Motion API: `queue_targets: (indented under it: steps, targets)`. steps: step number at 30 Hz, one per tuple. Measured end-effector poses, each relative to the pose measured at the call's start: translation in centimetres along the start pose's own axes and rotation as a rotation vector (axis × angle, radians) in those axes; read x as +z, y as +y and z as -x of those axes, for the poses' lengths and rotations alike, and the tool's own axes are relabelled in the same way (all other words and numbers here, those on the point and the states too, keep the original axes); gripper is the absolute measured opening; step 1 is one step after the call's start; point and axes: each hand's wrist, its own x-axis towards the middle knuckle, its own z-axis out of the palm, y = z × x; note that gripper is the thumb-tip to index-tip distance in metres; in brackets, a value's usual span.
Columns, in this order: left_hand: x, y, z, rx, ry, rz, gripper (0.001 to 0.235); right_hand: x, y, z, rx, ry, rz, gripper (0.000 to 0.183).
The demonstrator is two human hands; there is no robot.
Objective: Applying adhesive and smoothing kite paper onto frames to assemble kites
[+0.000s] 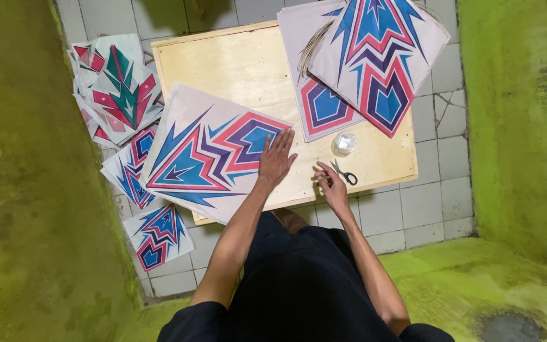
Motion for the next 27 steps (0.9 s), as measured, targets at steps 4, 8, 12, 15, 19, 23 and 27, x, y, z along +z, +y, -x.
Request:
queue_targets:
  steps: [4, 8, 12, 15, 19, 23, 27]
  targets:
    - [-2.3, 0.4, 1.4, 0.011, 0.02, 0.046, 0.068, -0.1, 0.6, 0.1, 0.019, 0.002, -0.002, 0.047]
    - [-2.8, -0.3, 3.0, -0.085, 0.025, 0.099, 0.067, -0.1, -0.1, 0.3, 0.012, 0.0, -0.009, 0.046]
    - [-0.2, -1.5, 3.4, -0.139, 0.025, 0.071, 0.067, 0.5, -0.2, -0.1, -0.008, -0.019, -0.017, 0.046]
    - [-1.1, -1.4, 3.6, -0.122, 0.027, 0.054, 0.064, 0.6, -0.7, 0.0, -0.023, -0.028, -0.011, 0.046]
    - [-1.4, -2.0, 4.0, -0.153, 0.034, 0.092, 0.066, 0.2, -0.5, -0.8, -0.059, -0.028, -0.032, 0.047]
    - [-2.3, -2.1, 4.5, -0.156, 0.04, 0.122, 0.065, 0.0, -0.7, -1.5, 0.032, -0.041, -0.449, 0.042]
    - [-2.5, -2.4, 4.7, -0.163, 0.07, 0.142, 0.066, -0.2, 1.0, -3.1, 0.098, -0.102, -0.805, 0.038]
